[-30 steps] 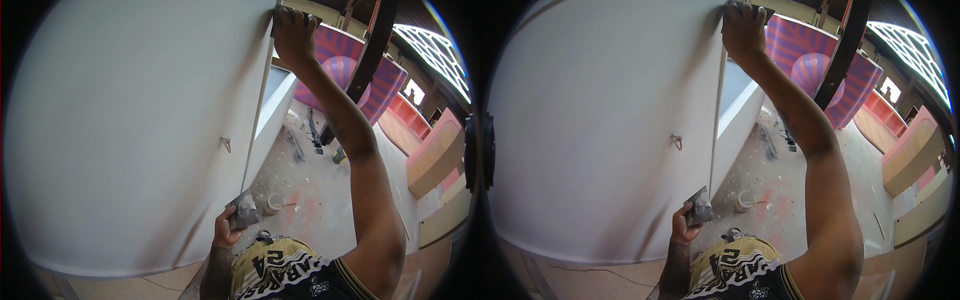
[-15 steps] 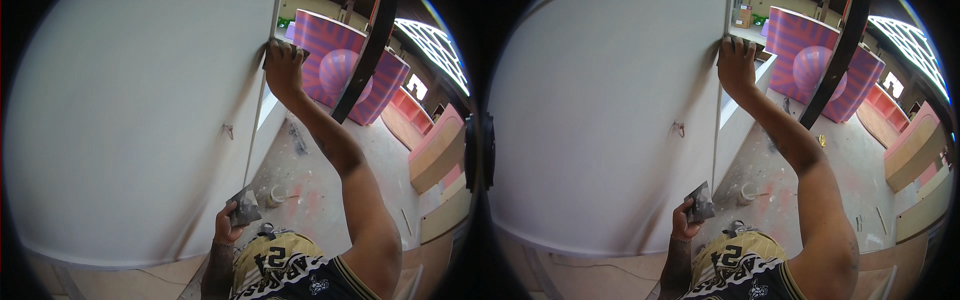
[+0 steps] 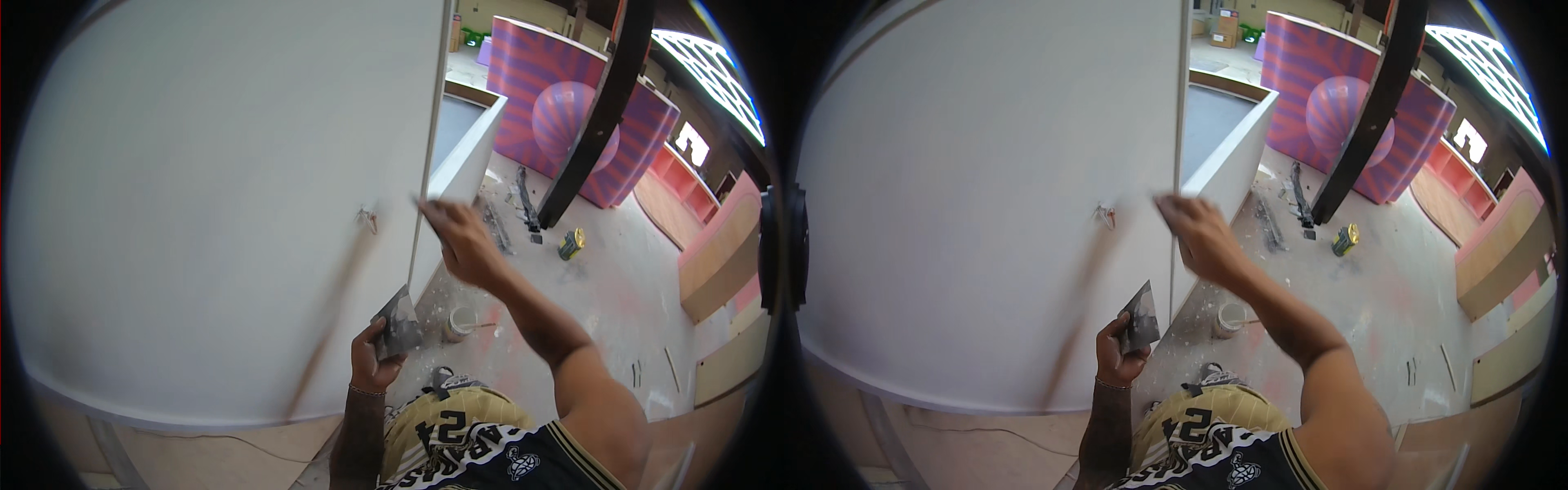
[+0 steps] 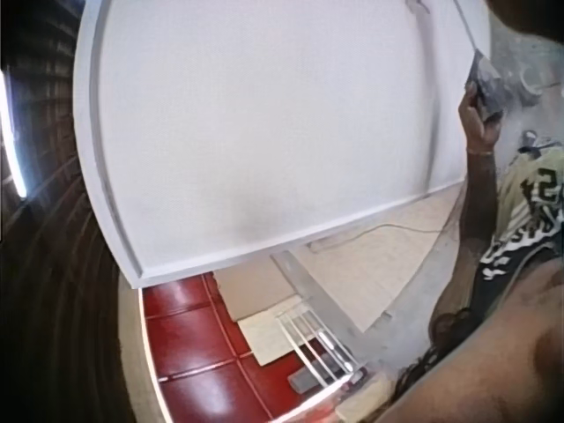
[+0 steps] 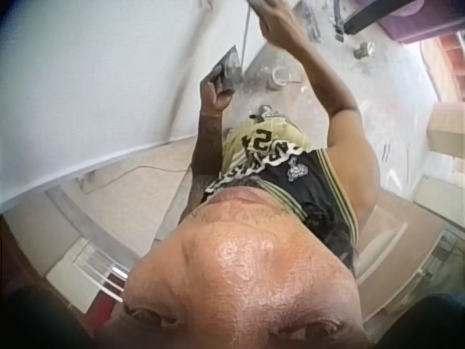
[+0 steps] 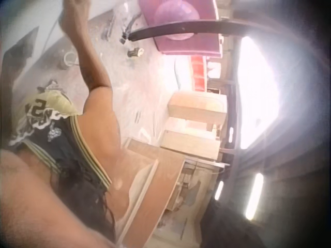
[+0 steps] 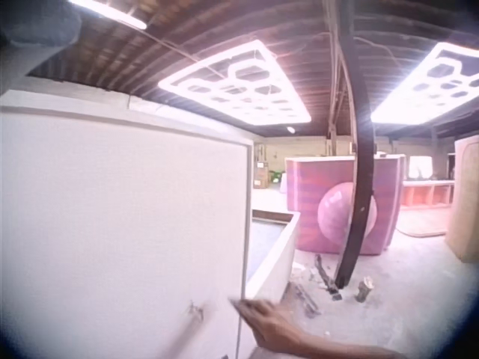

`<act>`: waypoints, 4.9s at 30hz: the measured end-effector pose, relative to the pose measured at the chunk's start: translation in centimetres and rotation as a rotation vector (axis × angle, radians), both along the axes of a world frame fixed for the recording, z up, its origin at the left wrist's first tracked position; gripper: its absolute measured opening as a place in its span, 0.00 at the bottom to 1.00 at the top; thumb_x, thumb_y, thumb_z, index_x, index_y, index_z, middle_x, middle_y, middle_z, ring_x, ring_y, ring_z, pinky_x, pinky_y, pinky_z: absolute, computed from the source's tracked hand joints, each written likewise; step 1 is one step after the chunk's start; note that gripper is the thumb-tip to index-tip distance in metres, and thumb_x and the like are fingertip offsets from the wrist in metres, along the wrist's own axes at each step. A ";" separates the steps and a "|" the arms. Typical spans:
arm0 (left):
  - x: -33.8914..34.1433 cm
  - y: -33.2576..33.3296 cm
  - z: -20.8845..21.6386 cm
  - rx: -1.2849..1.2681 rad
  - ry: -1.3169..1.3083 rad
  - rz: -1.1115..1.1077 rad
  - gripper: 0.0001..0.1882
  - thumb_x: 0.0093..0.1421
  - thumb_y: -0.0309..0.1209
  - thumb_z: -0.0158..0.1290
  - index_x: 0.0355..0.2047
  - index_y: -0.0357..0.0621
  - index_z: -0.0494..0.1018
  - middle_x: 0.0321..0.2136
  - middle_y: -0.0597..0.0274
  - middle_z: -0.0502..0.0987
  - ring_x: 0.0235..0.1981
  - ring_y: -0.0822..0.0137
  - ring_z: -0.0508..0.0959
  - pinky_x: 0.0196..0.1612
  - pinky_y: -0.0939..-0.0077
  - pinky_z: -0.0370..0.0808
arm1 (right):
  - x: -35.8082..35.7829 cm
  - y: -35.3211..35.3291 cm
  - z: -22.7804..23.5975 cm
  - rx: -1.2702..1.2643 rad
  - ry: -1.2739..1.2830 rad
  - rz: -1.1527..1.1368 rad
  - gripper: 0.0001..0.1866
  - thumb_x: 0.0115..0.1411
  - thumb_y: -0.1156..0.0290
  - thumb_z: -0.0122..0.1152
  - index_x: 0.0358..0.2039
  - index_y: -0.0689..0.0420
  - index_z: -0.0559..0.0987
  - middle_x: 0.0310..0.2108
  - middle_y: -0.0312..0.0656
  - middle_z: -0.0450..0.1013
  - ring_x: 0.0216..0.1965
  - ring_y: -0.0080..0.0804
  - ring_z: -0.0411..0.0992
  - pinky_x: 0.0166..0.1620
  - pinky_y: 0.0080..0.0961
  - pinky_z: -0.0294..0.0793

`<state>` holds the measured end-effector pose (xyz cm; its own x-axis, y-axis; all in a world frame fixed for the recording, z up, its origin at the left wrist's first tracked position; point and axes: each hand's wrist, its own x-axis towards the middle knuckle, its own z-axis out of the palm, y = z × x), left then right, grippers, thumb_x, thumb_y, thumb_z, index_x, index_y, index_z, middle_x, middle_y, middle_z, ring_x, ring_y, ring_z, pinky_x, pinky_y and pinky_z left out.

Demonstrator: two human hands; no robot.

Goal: Applying putty or joint compound to the corner and surface of a wall using putty knives.

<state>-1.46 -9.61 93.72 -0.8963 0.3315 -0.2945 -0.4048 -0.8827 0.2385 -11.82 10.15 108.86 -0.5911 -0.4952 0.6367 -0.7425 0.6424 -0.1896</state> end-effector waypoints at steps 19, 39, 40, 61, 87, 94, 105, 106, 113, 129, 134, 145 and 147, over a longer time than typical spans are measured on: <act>-2.5 1.7 3.4 -0.115 0.100 -0.106 0.14 0.63 0.35 0.49 0.48 0.46 0.72 0.39 0.60 0.80 0.39 0.60 0.81 0.35 0.57 0.76 | -12.1 2.8 14.6 0.170 0.962 -0.515 0.27 0.53 0.78 0.56 0.57 0.56 0.72 0.54 0.39 0.66 0.57 0.39 0.63 0.57 0.40 0.60; -1.3 -0.2 -0.8 0.005 -0.002 -0.088 0.13 0.63 0.35 0.50 0.46 0.46 0.73 0.38 0.60 0.81 0.35 0.60 0.82 0.30 0.61 0.76 | -18.5 -0.6 20.3 0.326 1.142 -0.902 0.21 0.55 0.67 0.56 0.51 0.55 0.74 0.53 0.37 0.65 0.54 0.39 0.62 0.53 0.51 0.60; -1.3 -0.1 -0.8 0.006 -0.006 -0.090 0.13 0.63 0.35 0.50 0.46 0.46 0.73 0.38 0.60 0.81 0.35 0.60 0.82 0.30 0.61 0.76 | -18.3 -0.9 20.2 0.341 1.126 -0.946 0.21 0.55 0.67 0.56 0.50 0.55 0.74 0.53 0.37 0.65 0.54 0.39 0.62 0.53 0.52 0.60; -1.0 0.9 1.3 -0.052 0.024 -0.048 0.11 0.63 0.33 0.50 0.44 0.45 0.73 0.37 0.61 0.81 0.35 0.61 0.82 0.29 0.68 0.76 | -13.9 -0.7 1.9 0.364 0.760 -0.758 0.20 0.55 0.66 0.56 0.47 0.61 0.77 0.54 0.44 0.66 0.57 0.45 0.61 0.57 0.55 0.57; -5.2 9.6 5.6 -0.173 -0.005 0.343 0.09 0.63 0.33 0.49 0.40 0.46 0.76 0.30 0.62 0.82 0.25 0.65 0.82 0.19 0.70 0.76 | -21.5 9.7 19.4 -0.092 1.021 0.119 0.24 0.56 0.73 0.59 0.54 0.39 0.78 0.56 0.27 0.73 0.57 0.33 0.66 0.58 0.37 0.61; -4.4 12.5 4.5 -0.150 -0.095 0.469 0.10 0.64 0.34 0.48 0.40 0.45 0.75 0.29 0.62 0.81 0.25 0.66 0.81 0.19 0.73 0.76 | -23.3 7.6 24.6 -0.076 1.069 0.341 0.19 0.55 0.72 0.62 0.48 0.42 0.82 0.53 0.30 0.76 0.54 0.32 0.68 0.57 0.39 0.60; -5.7 14.9 4.8 -0.177 -0.082 0.474 0.10 0.64 0.35 0.48 0.39 0.45 0.75 0.30 0.62 0.82 0.27 0.67 0.82 0.19 0.74 0.78 | -24.1 10.9 8.4 0.194 0.891 0.312 0.25 0.56 0.71 0.59 0.54 0.33 0.77 0.58 0.25 0.68 0.57 0.32 0.62 0.61 0.38 0.59; -5.8 15.2 4.7 -0.163 -0.072 0.483 0.10 0.64 0.34 0.49 0.39 0.44 0.76 0.31 0.61 0.82 0.28 0.67 0.83 0.20 0.73 0.79 | -23.7 11.6 6.2 0.220 0.807 0.286 0.26 0.56 0.71 0.59 0.55 0.33 0.76 0.58 0.26 0.68 0.56 0.33 0.63 0.60 0.38 0.60; -7.2 15.4 4.9 -0.085 0.003 0.436 0.11 0.65 0.34 0.47 0.41 0.45 0.75 0.32 0.61 0.82 0.28 0.67 0.83 0.22 0.74 0.80 | -11.0 14.8 -3.2 -0.152 0.026 0.686 0.36 0.43 0.88 0.56 0.57 0.52 0.75 0.58 0.42 0.72 0.53 0.39 0.71 0.52 0.39 0.69; -6.8 15.2 6.3 -1.832 1.427 0.739 0.21 0.55 0.34 0.61 0.51 0.57 0.74 0.58 0.56 0.72 0.62 0.48 0.68 0.65 0.47 0.57 | -3.6 17.0 -7.2 -1.486 -2.350 0.491 0.13 0.59 0.71 0.53 0.44 0.61 0.74 0.34 0.44 0.77 0.28 0.37 0.77 0.22 0.27 0.76; -4.5 10.6 4.6 -1.797 1.131 0.383 0.16 0.63 0.33 0.52 0.51 0.51 0.73 0.56 0.54 0.74 0.60 0.56 0.71 0.62 0.55 0.64 | -4.4 16.6 -5.6 -1.644 -1.793 0.733 0.18 0.56 0.76 0.55 0.49 0.62 0.73 0.41 0.46 0.77 0.43 0.39 0.78 0.46 0.36 0.79; -3.3 5.2 3.9 -0.037 0.029 0.125 0.16 0.65 0.33 0.48 0.49 0.37 0.70 0.37 0.55 0.80 0.35 0.59 0.83 0.36 0.61 0.83 | 2.3 7.4 -7.7 -0.156 -0.258 0.699 0.27 0.52 0.84 0.62 0.55 0.56 0.75 0.55 0.55 0.69 0.60 0.56 0.65 0.63 0.49 0.64; -2.5 3.0 4.3 -0.126 0.054 0.133 0.17 0.63 0.34 0.49 0.50 0.38 0.70 0.39 0.54 0.80 0.35 0.58 0.83 0.33 0.61 0.83 | 0.8 7.7 -9.5 -0.087 -0.203 0.546 0.28 0.52 0.84 0.61 0.55 0.55 0.75 0.55 0.54 0.70 0.60 0.55 0.65 0.63 0.48 0.64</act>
<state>-3.95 -6.59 98.05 -0.9453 0.1728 -0.2766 -0.2704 -0.8894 0.3686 -10.98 17.88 99.31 -0.3798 -0.7132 0.5892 -0.9046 0.1531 -0.3978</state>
